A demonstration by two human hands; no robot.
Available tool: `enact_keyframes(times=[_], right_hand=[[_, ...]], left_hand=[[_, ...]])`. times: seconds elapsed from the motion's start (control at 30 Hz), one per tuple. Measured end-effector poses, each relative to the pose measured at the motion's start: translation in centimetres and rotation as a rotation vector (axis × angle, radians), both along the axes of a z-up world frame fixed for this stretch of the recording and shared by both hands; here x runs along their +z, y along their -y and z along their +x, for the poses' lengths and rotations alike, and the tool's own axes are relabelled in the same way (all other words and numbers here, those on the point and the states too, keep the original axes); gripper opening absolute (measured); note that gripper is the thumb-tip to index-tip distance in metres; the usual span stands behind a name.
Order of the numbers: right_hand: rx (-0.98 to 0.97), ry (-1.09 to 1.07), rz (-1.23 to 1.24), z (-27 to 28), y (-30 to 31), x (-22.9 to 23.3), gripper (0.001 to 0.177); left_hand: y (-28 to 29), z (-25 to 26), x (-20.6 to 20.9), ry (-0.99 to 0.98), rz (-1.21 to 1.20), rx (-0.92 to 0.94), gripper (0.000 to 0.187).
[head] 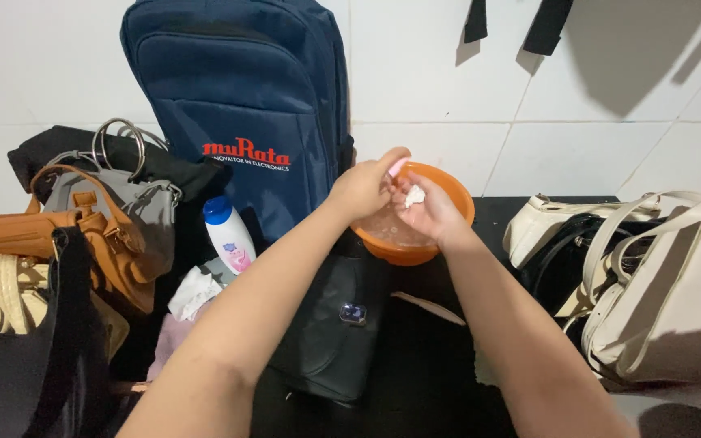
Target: Cleaning a black leather bag using a toothbrush and a cloth with soapy water.
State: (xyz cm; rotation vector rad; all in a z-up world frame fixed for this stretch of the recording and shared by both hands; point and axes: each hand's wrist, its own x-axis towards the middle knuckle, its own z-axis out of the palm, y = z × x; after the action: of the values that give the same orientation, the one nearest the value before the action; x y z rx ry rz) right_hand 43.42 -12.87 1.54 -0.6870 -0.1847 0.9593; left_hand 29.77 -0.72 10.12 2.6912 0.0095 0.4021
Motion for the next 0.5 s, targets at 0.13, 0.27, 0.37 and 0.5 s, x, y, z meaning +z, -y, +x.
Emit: enact_keyframes(times=[0.13, 0.27, 0.37, 0.5], right_hand=[[0.023, 0.104, -0.04, 2.0, 0.3, -1.6, 0.027], [0.123, 0.133, -0.088, 2.8, 0.8, -1.6, 0.037], [0.174, 0.292, -0.143, 1.4, 2.0, 0.3, 0.035], [0.167, 0.499, -0.242, 2.2, 1.4, -0.2, 0.036]], left_hand=[[1.0, -4.0, 1.4, 0.079, -0.175, 0.08, 0.073], [1.6, -9.7, 0.9, 0.398, -0.436, 0.202, 0.07], [0.7, -14.7, -0.7, 0.577, -0.481, 0.374, 0.063], [-2.3, -20.2, -5.6, 0.677, -0.458, 0.641, 0.052]])
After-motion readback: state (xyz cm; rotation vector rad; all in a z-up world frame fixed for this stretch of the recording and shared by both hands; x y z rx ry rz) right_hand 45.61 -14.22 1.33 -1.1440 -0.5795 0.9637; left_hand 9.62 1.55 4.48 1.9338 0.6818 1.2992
